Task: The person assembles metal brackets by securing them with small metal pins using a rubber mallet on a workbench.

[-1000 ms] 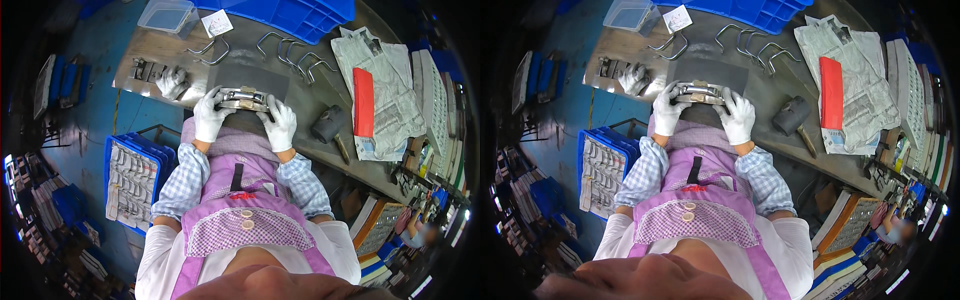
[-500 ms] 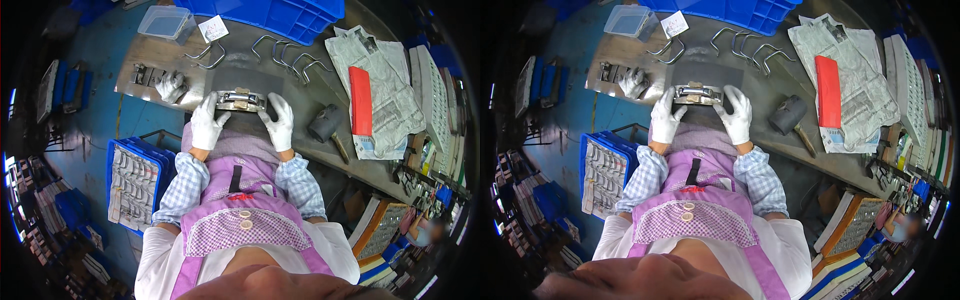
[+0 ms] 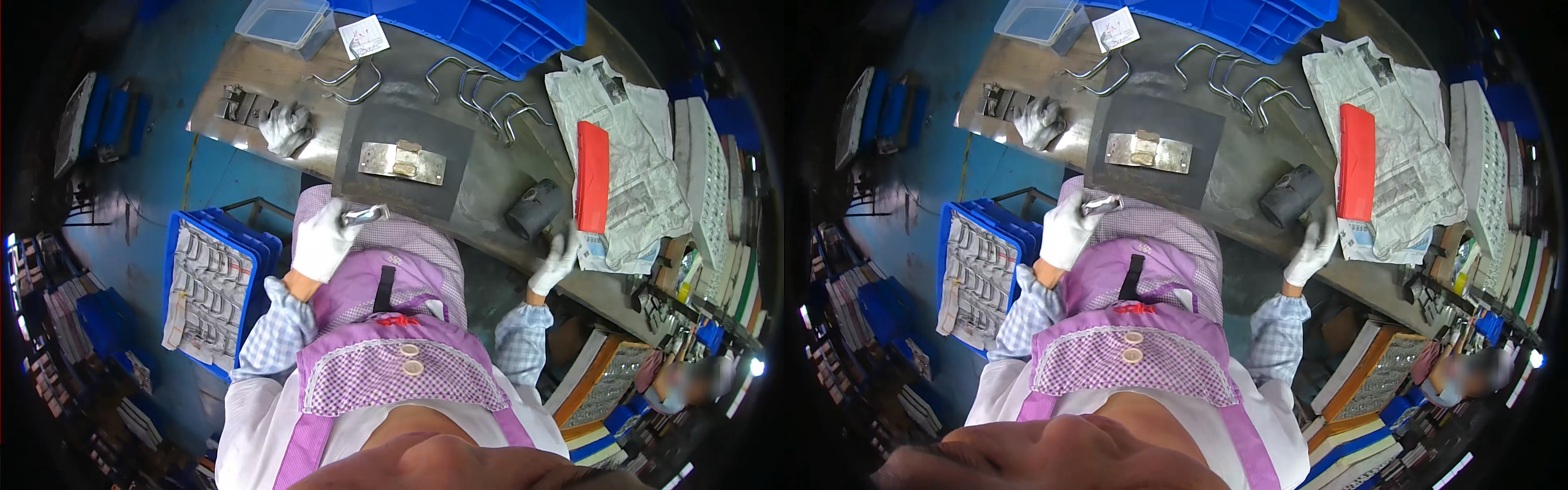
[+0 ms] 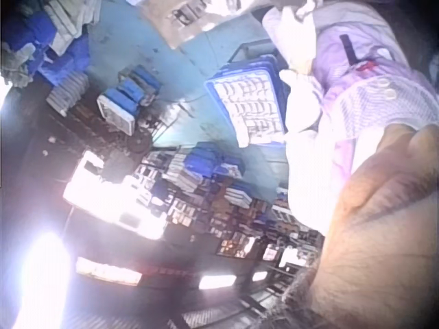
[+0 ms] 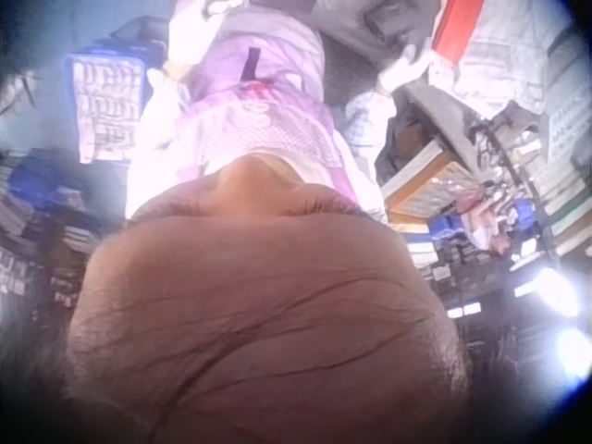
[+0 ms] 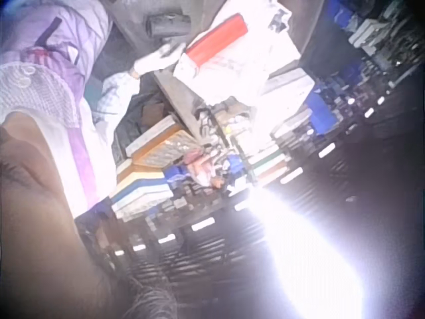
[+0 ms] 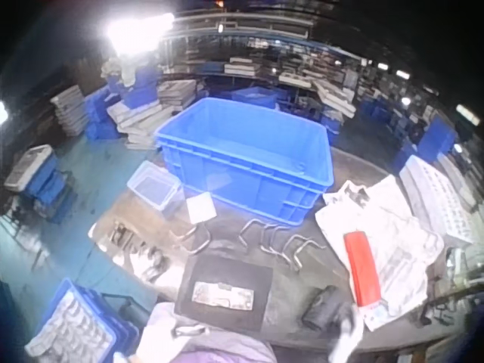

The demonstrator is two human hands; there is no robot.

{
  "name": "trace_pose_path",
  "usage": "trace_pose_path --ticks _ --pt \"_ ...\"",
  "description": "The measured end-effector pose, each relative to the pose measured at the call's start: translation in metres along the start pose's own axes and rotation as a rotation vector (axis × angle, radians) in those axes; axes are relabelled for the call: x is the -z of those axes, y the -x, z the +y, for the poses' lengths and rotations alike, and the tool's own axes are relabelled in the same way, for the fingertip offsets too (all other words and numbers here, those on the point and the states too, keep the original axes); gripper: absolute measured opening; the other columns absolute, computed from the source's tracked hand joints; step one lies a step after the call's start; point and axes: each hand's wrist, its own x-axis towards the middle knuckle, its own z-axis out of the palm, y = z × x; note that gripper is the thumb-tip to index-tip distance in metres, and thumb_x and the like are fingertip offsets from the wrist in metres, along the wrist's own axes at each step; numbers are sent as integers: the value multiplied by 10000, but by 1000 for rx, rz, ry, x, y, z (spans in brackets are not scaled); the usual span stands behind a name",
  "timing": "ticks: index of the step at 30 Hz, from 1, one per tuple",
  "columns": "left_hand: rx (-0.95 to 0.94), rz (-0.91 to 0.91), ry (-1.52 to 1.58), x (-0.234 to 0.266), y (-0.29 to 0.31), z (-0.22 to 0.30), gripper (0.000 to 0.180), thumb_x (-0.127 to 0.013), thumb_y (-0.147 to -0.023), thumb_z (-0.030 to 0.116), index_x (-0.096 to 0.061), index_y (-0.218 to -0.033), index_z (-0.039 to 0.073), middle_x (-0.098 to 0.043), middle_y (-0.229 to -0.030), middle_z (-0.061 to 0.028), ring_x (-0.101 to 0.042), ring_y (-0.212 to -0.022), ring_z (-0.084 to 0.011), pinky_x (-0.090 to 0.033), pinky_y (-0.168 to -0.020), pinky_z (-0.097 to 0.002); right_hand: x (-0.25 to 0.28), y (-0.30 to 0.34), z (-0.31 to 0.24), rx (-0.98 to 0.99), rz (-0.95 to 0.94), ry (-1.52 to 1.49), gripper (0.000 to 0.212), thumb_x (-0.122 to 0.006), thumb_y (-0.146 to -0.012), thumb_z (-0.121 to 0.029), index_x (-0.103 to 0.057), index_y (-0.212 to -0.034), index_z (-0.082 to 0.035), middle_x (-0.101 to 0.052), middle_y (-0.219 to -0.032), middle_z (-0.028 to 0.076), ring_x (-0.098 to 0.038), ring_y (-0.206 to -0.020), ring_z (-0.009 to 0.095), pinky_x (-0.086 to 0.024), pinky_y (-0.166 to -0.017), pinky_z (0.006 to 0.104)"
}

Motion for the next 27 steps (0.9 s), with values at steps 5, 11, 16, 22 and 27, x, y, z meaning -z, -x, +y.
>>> trace_pose_path --ticks 5,11,16,22,27 --pt "-218 101 15 5 -7 19 239 -799 -838 198 -598 -882 76 -632 -753 -113 -671 -664 -322 -539 -601 -427 1 -6 40 10 -278 835 487 -849 -779 -221 -722 -1235 -106 -725 -1029 119 -672 -897 332 -534 -853 427" --pt "-197 -11 -39 -69 -45 14 265 -762 -874 305 -644 -803 79 -696 -789 -128 -716 -747 -318 -578 -652 -427 -44 -3 -169 -677 -733 -341 199 -738 -838 -59 -701 -1025 -3 -609 -699 -31 -497 -510 54 -343 -459 245" --pt "-221 -28 29 -54 -51 15 146 -764 -856 203 -733 -924 78 -721 -867 -150 -711 -819 -358 -573 -715 -443 -48 15 -132 109 -950 169 218 -715 -857 -102 -704 -1044 10 -668 -729 31 -608 -546 178 -460 -509 343" --pt "-116 -110 -35 -50 -52 22 279 -754 -895 361 -711 -990 102 -735 -839 -112 -735 -811 -341 -596 -719 -451 -16 -29 -130 597 -728 691 154 -755 -727 -131 -767 -880 -141 -754 -842 77 -731 -738 282 -571 -653 404" --pt "-204 -190 128 -53 -32 29 239 -784 -846 352 -702 -916 137 -716 -804 -84 -733 -760 -296 -584 -684 -443 -19 -34 -75 533 -427 832 332 -775 -774 -117 -747 -1104 -137 -737 -1042 110 -721 -944 305 -579 -810 416"
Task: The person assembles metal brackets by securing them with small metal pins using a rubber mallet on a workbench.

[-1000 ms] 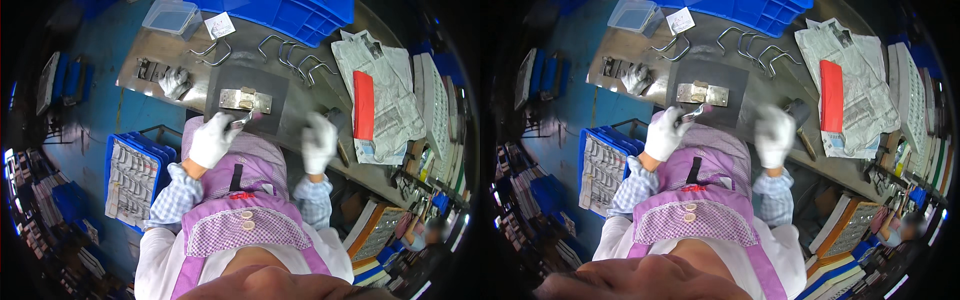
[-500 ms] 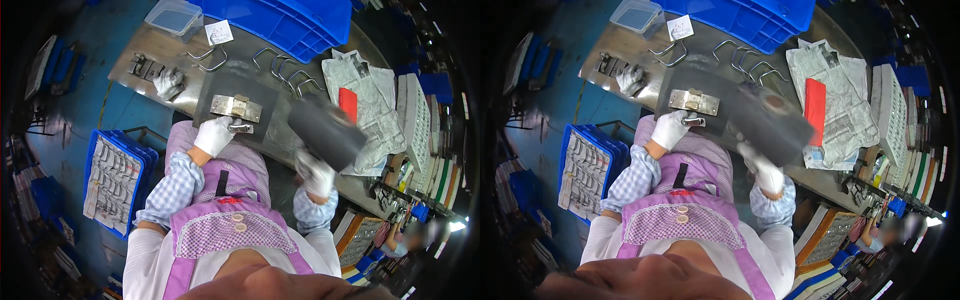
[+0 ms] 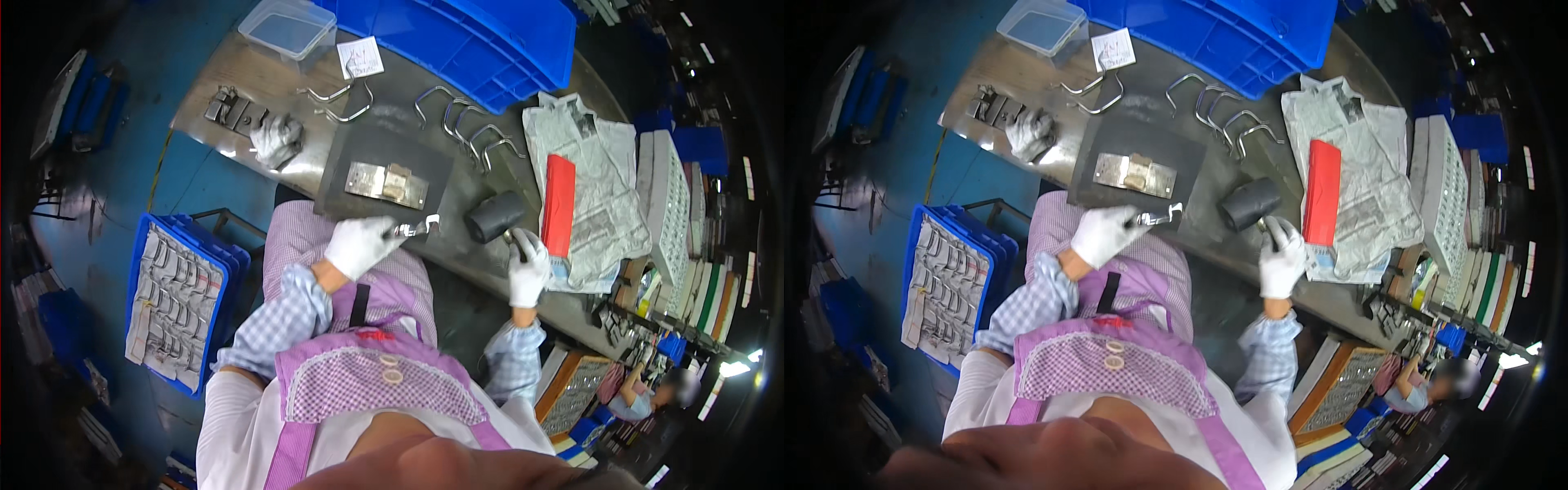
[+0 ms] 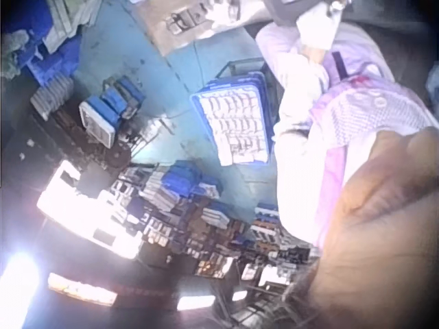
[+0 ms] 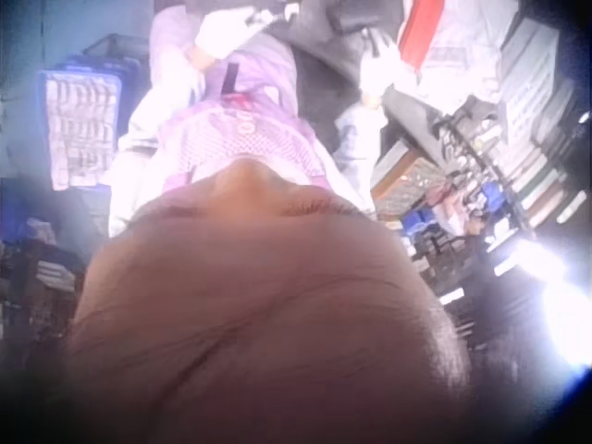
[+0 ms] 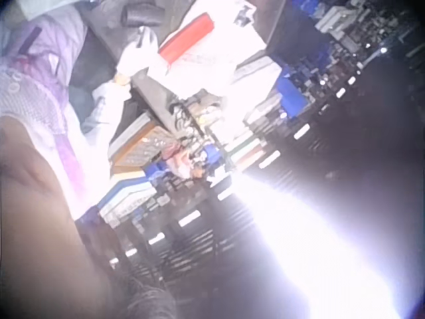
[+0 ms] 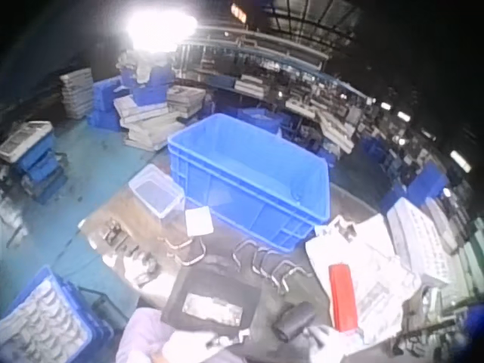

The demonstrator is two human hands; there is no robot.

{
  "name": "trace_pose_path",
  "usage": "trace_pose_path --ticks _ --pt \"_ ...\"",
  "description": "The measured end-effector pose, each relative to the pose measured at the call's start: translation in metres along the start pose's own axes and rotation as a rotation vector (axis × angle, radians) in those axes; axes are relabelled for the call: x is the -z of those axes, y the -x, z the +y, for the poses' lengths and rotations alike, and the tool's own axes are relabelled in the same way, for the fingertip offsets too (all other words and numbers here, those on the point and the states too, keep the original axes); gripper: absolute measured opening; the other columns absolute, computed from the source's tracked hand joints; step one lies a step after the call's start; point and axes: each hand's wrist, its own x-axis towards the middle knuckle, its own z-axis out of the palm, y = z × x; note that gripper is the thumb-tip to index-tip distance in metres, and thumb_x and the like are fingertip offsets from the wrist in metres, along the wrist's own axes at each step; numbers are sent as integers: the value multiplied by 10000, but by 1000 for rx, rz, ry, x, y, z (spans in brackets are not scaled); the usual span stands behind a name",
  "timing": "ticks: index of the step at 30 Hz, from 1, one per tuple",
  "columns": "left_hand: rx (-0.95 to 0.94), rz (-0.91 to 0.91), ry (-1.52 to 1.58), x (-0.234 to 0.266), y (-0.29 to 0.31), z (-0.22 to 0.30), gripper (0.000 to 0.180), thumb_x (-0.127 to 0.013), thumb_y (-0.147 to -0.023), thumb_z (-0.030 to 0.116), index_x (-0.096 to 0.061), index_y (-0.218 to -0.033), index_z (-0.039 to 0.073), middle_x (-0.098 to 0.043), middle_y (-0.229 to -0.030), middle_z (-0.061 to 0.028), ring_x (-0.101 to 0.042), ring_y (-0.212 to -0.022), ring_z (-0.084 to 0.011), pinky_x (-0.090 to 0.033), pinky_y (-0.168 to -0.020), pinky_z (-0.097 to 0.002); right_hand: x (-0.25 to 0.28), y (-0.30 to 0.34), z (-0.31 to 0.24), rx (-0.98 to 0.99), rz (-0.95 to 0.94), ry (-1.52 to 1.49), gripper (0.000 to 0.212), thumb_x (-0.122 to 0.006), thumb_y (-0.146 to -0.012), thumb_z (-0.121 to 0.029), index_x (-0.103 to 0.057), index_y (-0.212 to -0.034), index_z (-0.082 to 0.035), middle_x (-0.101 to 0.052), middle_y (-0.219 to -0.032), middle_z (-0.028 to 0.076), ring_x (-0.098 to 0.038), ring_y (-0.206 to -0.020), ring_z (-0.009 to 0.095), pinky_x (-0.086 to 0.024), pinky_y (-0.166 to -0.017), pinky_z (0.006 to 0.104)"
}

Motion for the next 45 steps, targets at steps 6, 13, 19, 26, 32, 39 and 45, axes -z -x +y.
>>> trace_pose_path --ticks 6,13,19,26,32,39,45 --pt "-111 148 -238 17 8 11 114 -763 -794 202 -725 -888 149 -678 -794 -44 -700 -713 -274 -564 -649 -418 -33 0 -133 180 -361 -712 313 -783 -812 -37 -749 -1120 -86 -744 -1063 114 -728 -885 239 -580 -778 353" --pt "28 473 -157 29 -16 -36 609 -774 -887 208 -545 -1419 22 -627 -1352 -210 -619 -1200 -413 -507 -1026 -457 -94 -41 -143 -203 -228 -944 295 -795 -845 -34 -748 -1136 -37 -725 -905 72 -636 -671 135 -524 -641 292" --pt "-10 359 -100 -2 -23 -55 864 -837 -808 212 -396 -1506 -39 -508 -1484 -277 -515 -1352 -436 -432 -1127 -484 -98 -30 -139 -167 -246 -1077 362 -797 -846 -33 -725 -1201 -55 -716 -1024 62 -604 -724 119 -516 -681 274" --pt "31 307 -111 -1 -32 -45 943 -858 -791 210 -347 -1541 -44 -493 -1486 -297 -495 -1364 -460 -413 -1151 -484 -87 -51 -134 -40 -211 -868 353 -771 -843 -25 -733 -1191 -68 -730 -1089 100 -707 -921 250 -555 -829 347" --pt "42 294 -217 0 -28 -35 932 -847 -819 243 -341 -1548 -41 -490 -1484 -312 -499 -1360 -465 -414 -1148 -486 -113 -20 -107 -328 -182 -1211 354 -735 -918 -69 -712 -1270 -34 -718 -1215 122 -705 -984 228 -546 -889 347" --pt "-34 370 -159 -16 -21 -56 791 -740 -922 313 -369 -1568 50 -408 -1587 -237 -437 -1423 -452 -419 -1157 -486 -126 -1 -117 57 15 -543 470 -700 -942 -360 -682 -1361 -148 -639 -1384 58 -594 -1090 294 -454 -968 407" --pt "-34 355 -237 -15 -23 -53 760 -732 -927 275 -379 -1567 64 -400 -1593 -233 -449 -1409 -448 -431 -1141 -484 -129 -1 -113 11 47 -648 501 -699 -936 -389 -666 -1382 -163 -632 -1393 49 -597 -1088 282 -460 -958 409"
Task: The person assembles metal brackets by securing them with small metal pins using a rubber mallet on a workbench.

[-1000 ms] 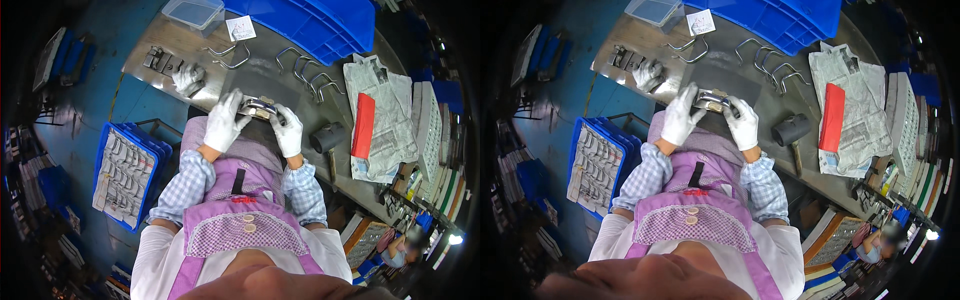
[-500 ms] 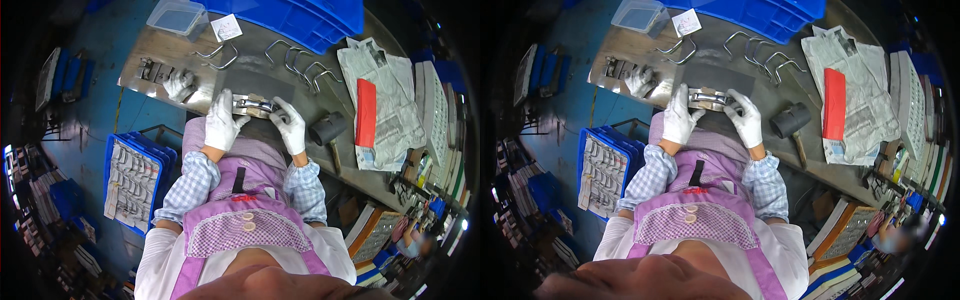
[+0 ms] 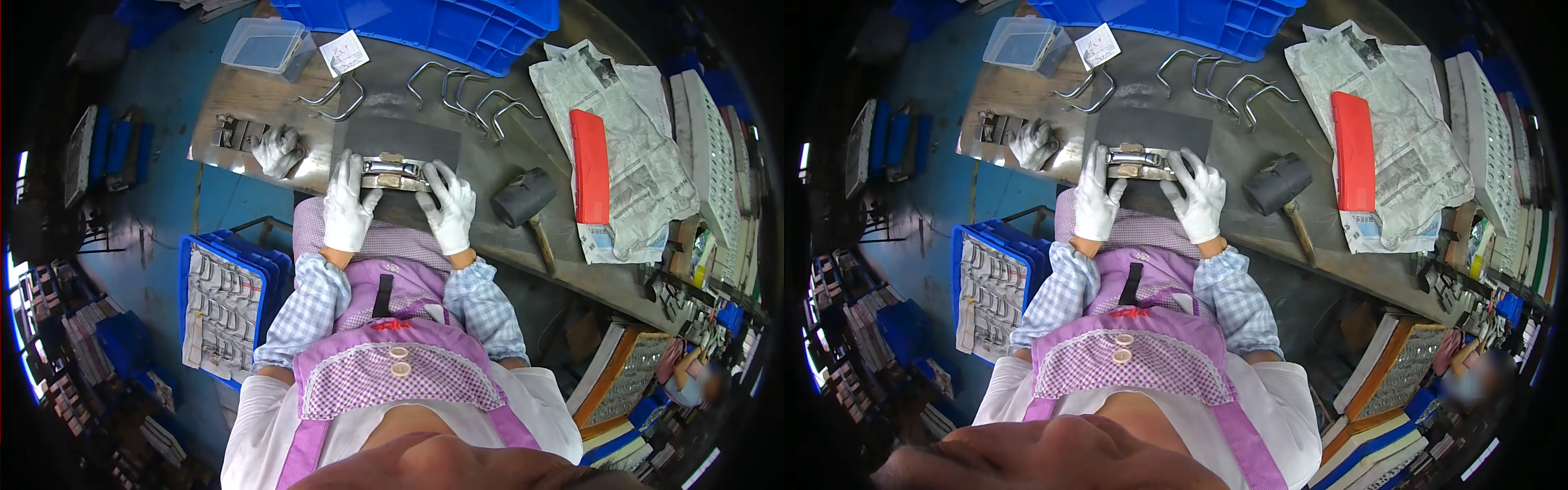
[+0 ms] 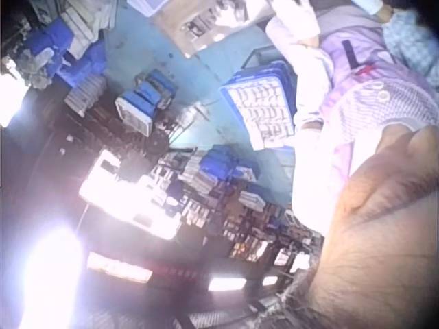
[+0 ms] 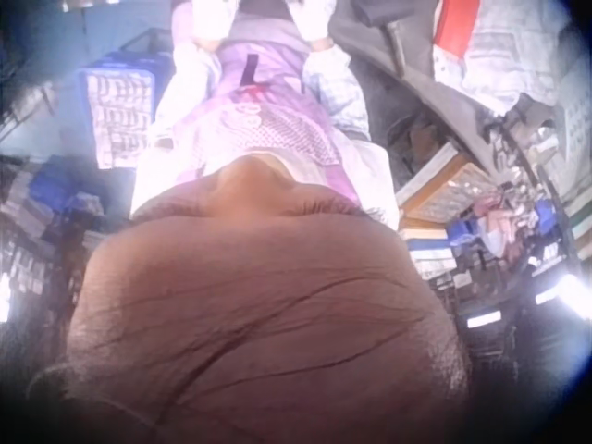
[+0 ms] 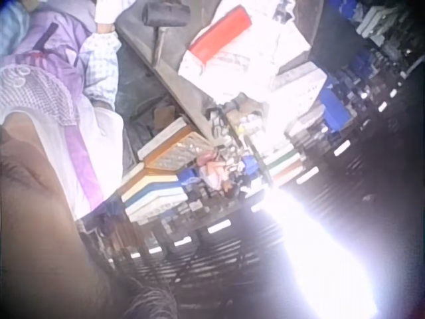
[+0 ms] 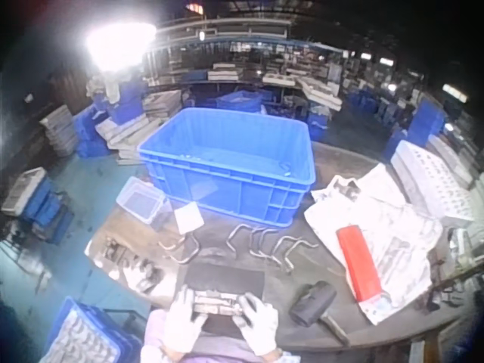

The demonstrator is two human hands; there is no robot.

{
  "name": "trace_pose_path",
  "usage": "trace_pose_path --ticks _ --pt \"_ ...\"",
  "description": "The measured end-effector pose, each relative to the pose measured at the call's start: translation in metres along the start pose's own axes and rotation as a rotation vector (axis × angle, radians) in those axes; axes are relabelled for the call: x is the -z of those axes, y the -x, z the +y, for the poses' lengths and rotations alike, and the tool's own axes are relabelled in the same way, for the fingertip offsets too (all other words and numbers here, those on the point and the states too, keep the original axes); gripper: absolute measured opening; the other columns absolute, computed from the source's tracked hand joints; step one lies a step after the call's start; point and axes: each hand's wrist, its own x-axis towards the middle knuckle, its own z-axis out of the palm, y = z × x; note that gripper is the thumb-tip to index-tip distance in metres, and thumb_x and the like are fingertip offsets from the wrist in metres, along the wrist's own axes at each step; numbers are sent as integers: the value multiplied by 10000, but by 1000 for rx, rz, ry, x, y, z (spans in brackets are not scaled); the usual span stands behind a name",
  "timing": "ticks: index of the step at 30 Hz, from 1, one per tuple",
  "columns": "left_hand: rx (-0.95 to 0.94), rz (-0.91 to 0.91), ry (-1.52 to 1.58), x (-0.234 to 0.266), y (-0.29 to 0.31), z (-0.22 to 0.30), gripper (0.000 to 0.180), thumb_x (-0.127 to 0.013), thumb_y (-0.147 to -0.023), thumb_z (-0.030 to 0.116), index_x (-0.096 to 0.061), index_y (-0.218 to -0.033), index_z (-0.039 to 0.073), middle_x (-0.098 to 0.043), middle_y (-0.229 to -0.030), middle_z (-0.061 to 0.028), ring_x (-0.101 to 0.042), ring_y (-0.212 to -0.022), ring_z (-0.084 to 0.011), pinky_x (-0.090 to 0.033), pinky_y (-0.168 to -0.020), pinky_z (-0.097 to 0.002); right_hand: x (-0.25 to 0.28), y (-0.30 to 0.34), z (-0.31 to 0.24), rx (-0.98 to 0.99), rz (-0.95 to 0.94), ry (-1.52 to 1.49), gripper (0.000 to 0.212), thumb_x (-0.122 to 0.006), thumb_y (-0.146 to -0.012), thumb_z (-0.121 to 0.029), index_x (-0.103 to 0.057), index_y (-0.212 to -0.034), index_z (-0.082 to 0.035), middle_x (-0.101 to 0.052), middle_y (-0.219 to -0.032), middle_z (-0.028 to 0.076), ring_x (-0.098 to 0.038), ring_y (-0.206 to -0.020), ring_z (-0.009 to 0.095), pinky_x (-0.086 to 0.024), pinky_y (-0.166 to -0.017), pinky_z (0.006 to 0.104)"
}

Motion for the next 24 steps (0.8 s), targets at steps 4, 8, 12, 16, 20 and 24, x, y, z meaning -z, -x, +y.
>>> trace_pose_path --ticks 4,8,12,16,20,24 --pt "-49 18 32 2 2 -4 739 -749 -912 263 -411 -1534 48 -450 -1550 -247 -503 -1356 -452 -453 -1115 -489 -3 5 4 35 -10 147 512 -726 -910 -413 -683 -1349 -154 -648 -1381 41 -615 -1068 284 -468 -955 413" --pt "-33 129 311 -6 -5 -20 657 -791 -889 249 -506 -1427 2 -585 -1431 -229 -613 -1241 -432 -491 -1074 -444 -6 -2 1 54 43 69 550 -840 -765 -337 -721 -1284 -197 -678 -1301 12 -621 -985 261 -505 -869 425" --pt "49 131 163 -1 -29 -14 545 -851 -800 182 -621 -1260 3 -707 -1196 -177 -682 -1096 -348 -533 -965 -414 -18 -13 3 -3 91 117 589 -858 -734 -389 -729 -1274 -193 -687 -1257 4 -630 -1009 256 -505 -872 422" --pt "124 105 146 2 -49 -17 518 -890 -755 306 -675 -1137 30 -696 -1169 -137 -653 -1089 -346 -517 -951 -435 -21 -28 0 -131 57 -37 539 -865 -806 -309 -727 -1286 -107 -716 -1216 88 -652 -1099 284 -507 -961 401" --pt "120 73 163 9 -54 -18 491 -875 -771 277 -734 -1170 28 -722 -1158 -144 -666 -1102 -318 -510 -987 -398 -26 -31 2 -186 59 -155 522 -850 -819 -373 -743 -1266 -125 -722 -1181 77 -664 -1074 271 -512 -959 392" --pt "103 78 173 1 -58 -22 531 -890 -751 388 -739 -1123 41 -701 -1081 -153 -664 -1044 -339 -523 -931 -422 -27 -34 4 -219 97 -275 531 -849 -830 -404 -748 -1269 -125 -729 -1166 92 -684 -1055 267 -531 -943 393"
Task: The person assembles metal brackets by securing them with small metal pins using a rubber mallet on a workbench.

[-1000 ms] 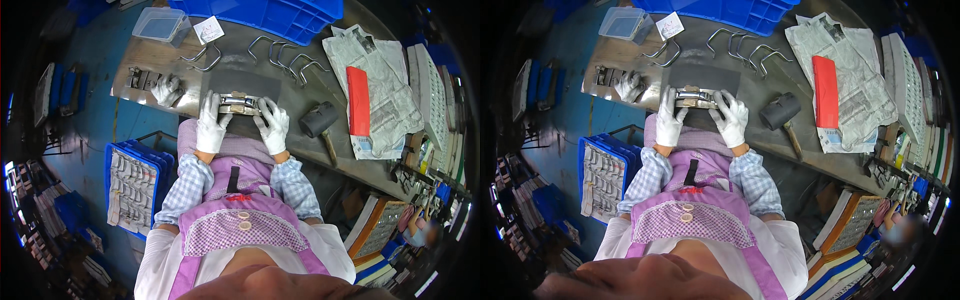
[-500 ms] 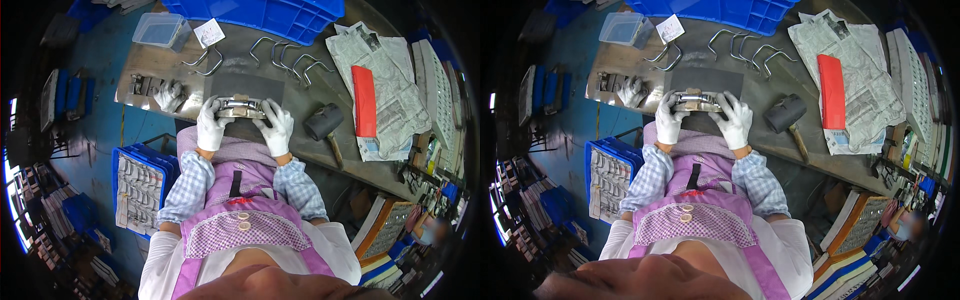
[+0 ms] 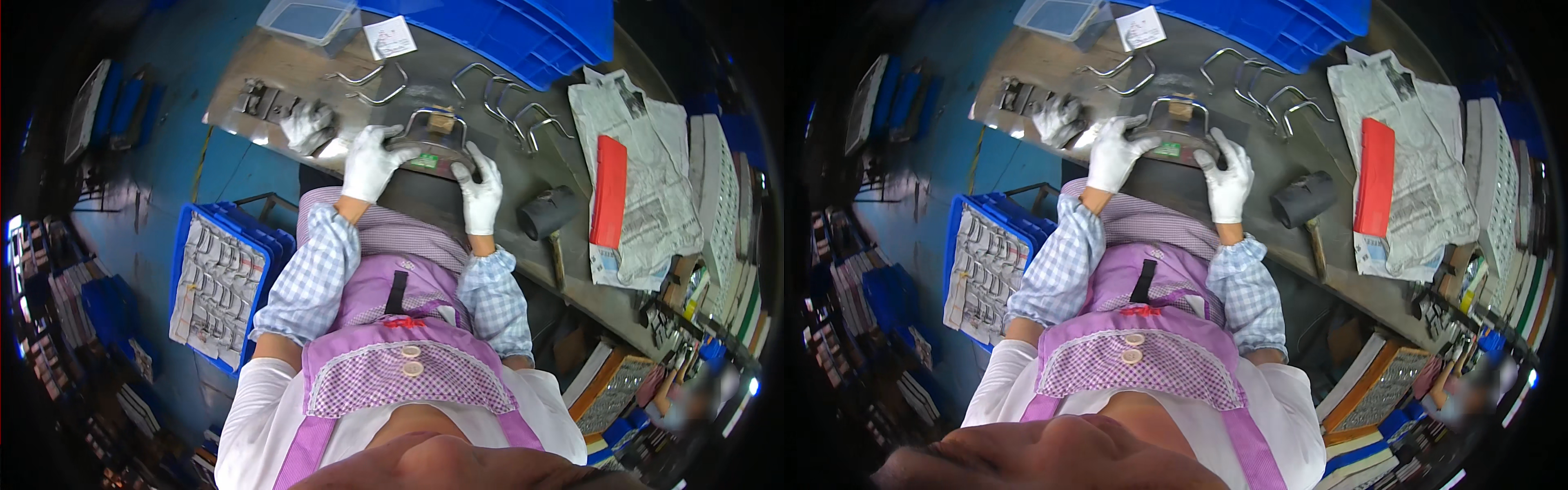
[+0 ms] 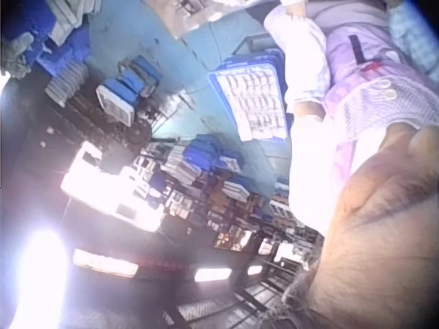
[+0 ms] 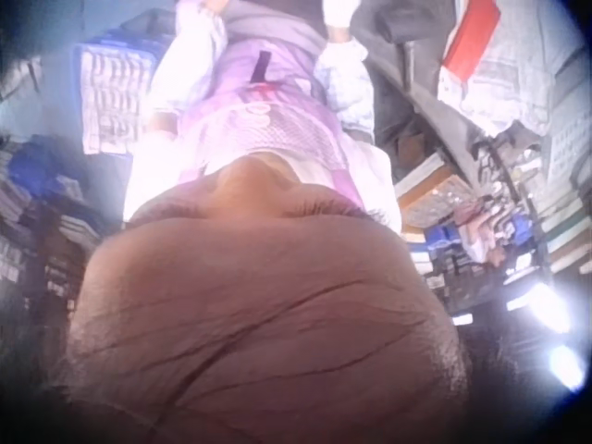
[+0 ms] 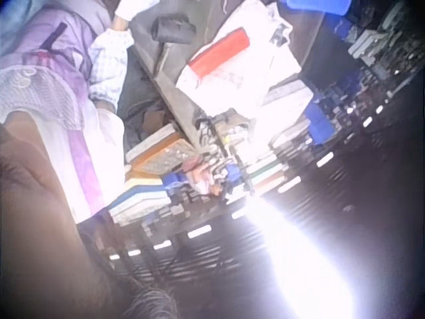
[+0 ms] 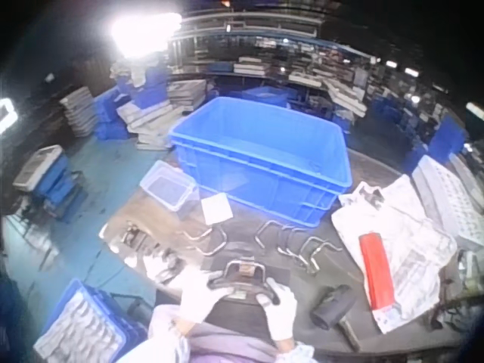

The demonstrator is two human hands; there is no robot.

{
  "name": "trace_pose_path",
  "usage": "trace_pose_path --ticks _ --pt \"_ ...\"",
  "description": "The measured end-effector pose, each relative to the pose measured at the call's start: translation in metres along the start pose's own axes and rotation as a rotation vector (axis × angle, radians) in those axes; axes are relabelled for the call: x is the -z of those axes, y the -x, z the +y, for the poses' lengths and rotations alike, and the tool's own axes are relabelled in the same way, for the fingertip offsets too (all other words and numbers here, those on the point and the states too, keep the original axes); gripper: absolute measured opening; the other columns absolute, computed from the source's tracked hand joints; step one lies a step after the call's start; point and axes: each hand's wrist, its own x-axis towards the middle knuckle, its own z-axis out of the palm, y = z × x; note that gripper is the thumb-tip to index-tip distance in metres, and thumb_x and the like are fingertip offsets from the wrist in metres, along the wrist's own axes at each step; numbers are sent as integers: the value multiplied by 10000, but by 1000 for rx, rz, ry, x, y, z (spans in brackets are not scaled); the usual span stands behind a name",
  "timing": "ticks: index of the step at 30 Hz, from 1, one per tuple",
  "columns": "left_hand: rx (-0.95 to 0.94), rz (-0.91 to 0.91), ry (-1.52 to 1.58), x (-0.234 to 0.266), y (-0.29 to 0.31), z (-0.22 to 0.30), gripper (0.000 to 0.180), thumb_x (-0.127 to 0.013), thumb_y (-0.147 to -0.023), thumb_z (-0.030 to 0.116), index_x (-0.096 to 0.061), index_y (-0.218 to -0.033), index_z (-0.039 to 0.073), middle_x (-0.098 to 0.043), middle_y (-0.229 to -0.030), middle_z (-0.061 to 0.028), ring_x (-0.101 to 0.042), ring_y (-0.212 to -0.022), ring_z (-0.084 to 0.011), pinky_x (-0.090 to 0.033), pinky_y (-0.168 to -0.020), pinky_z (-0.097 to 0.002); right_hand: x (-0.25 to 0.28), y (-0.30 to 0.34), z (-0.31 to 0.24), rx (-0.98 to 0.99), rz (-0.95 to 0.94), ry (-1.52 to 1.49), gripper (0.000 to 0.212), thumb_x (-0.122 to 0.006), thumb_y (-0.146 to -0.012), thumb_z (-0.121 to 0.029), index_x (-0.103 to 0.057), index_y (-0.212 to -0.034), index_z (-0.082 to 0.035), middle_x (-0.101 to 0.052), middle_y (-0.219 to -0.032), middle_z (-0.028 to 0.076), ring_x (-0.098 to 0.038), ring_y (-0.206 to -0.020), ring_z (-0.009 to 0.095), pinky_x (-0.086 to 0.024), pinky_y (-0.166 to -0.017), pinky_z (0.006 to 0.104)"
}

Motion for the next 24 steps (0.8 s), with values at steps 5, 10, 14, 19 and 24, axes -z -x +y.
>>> trace_pose_path --ticks 5,10,14,19,24 --pt "192 -64 93 5 -4 0 531 -906 -728 423 -738 -1039 27 -711 -1027 -170 -676 -972 -365 -529 -887 -446 -1 0 -1 -61 -52 -27 536 -844 -852 -388 -738 -1290 -98 -723 -1169 97 -675 -1092 252 -515 -977 382" --pt "36 -4 12 11 12 -2 600 -921 -685 406 -689 -1096 36 -704 -1099 -134 -678 -987 -355 -530 -880 -453 10 8 -20 254 -61 475 541 -834 -828 -330 -700 -1293 -87 -711 -1161 85 -664 -1003 283 -521 -871 404" --pt "-49 -27 39 16 39 1 638 -915 -656 345 -650 -1155 48 -689 -1234 -93 -640 -1131 -324 -509 -947 -442 32 15 -17 469 -128 534 528 -872 -753 -295 -715 -1225 -118 -693 -1208 56 -660 -956 276 -519 -822 416" --pt "-239 96 1 40 26 19 564 -839 -765 374 -671 -1214 77 -681 -1281 -95 -620 -1177 -328 -489 -1010 -460 25 -11 -74 -120 -342 -101 465 -730 -795 47 -721 -1251 -45 -707 -1046 63 -612 -819 177 -516 -800 306" --pt "-315 -261 -195 66 -22 59 477 -801 -798 476 -733 -1097 110 -665 -896 -94 -678 -902 -317 -534 -818 -455 12 -61 -112 413 -455 -136 369 -605 -724 62 -764 -1050 -8 -728 -975 134 -685 -898 260 -539 -813 355"
